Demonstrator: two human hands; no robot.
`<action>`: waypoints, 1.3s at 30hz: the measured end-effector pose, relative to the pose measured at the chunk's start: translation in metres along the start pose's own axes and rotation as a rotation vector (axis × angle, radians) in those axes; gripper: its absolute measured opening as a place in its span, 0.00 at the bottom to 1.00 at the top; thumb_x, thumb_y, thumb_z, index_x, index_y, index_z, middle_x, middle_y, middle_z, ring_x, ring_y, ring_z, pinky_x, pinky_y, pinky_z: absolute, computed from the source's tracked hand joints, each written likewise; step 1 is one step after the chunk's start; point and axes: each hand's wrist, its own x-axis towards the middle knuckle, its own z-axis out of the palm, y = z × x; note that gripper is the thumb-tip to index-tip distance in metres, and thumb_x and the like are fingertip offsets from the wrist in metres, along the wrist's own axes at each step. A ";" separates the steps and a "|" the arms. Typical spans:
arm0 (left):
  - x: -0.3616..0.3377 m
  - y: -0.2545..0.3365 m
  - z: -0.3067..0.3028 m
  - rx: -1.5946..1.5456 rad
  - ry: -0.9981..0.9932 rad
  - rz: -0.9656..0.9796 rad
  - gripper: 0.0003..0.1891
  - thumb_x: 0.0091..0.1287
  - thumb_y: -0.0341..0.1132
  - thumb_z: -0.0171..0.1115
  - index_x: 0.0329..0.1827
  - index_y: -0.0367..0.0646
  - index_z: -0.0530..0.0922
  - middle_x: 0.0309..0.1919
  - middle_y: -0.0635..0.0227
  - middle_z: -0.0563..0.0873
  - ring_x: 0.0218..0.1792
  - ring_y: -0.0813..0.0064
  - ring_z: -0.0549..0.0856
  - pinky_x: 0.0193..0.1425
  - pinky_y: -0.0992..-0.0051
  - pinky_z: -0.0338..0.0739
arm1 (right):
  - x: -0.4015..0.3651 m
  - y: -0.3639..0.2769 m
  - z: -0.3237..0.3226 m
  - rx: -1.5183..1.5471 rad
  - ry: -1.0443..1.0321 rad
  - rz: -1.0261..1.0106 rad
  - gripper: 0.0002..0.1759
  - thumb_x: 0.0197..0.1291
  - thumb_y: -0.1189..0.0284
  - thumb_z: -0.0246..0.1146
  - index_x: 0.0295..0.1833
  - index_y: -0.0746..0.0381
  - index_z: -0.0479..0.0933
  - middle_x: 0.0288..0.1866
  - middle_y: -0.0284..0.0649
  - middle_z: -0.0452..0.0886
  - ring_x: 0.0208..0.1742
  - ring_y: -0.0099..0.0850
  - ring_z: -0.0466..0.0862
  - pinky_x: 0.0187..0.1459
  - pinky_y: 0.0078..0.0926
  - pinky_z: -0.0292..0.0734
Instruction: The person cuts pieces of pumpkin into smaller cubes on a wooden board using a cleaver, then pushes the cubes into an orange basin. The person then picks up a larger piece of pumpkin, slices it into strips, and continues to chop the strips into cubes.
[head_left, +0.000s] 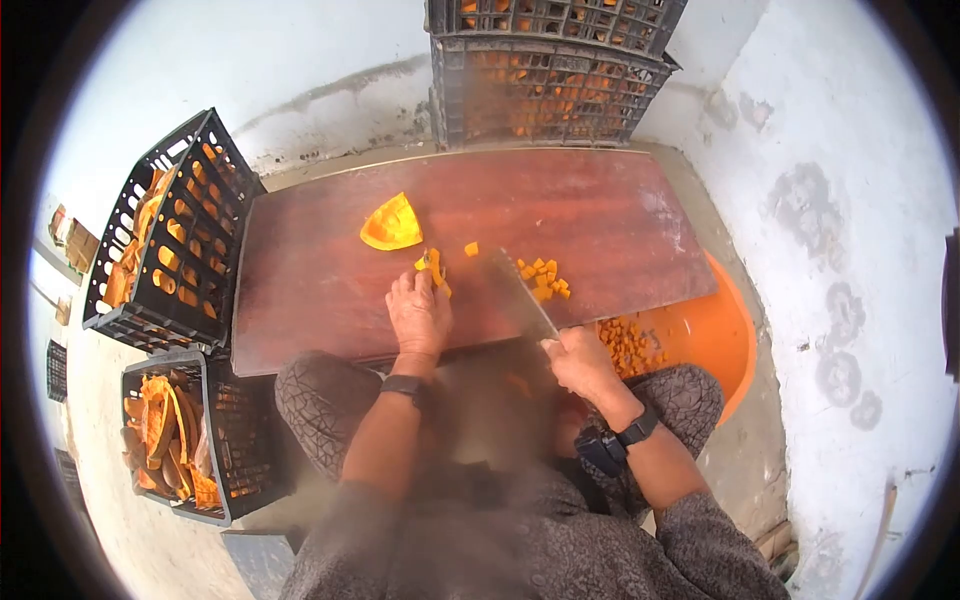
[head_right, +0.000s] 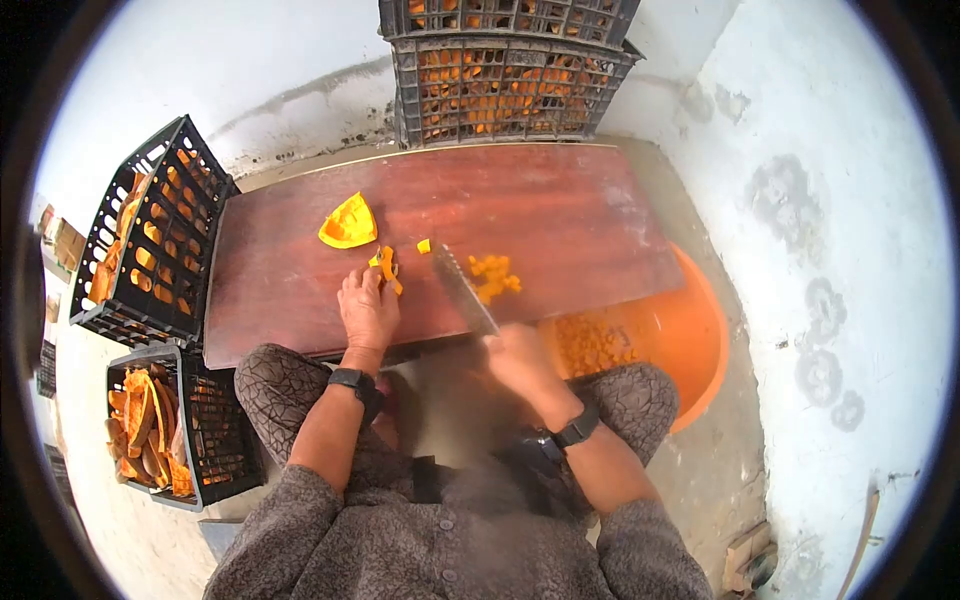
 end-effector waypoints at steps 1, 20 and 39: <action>0.001 0.004 -0.002 0.042 -0.052 0.045 0.20 0.58 0.36 0.66 0.54 0.43 0.77 0.48 0.56 0.79 0.49 0.56 0.78 0.52 0.58 0.70 | 0.000 -0.002 -0.004 -0.078 0.029 0.013 0.17 0.62 0.65 0.59 0.33 0.70 0.81 0.32 0.60 0.81 0.38 0.57 0.82 0.41 0.50 0.75; -0.005 0.017 0.027 0.104 -0.194 0.250 0.18 0.59 0.32 0.62 0.53 0.41 0.78 0.44 0.54 0.75 0.44 0.52 0.78 0.47 0.58 0.74 | -0.003 -0.004 -0.009 -0.274 0.110 -0.044 0.16 0.62 0.65 0.61 0.31 0.68 0.82 0.30 0.58 0.82 0.37 0.54 0.83 0.41 0.50 0.76; -0.003 0.026 0.014 -0.013 -0.362 0.146 0.22 0.58 0.25 0.56 0.58 0.40 0.76 0.42 0.47 0.80 0.45 0.47 0.82 0.51 0.55 0.78 | 0.004 0.003 -0.004 -0.254 0.095 -0.033 0.16 0.62 0.65 0.60 0.34 0.69 0.82 0.32 0.59 0.82 0.38 0.55 0.83 0.42 0.50 0.75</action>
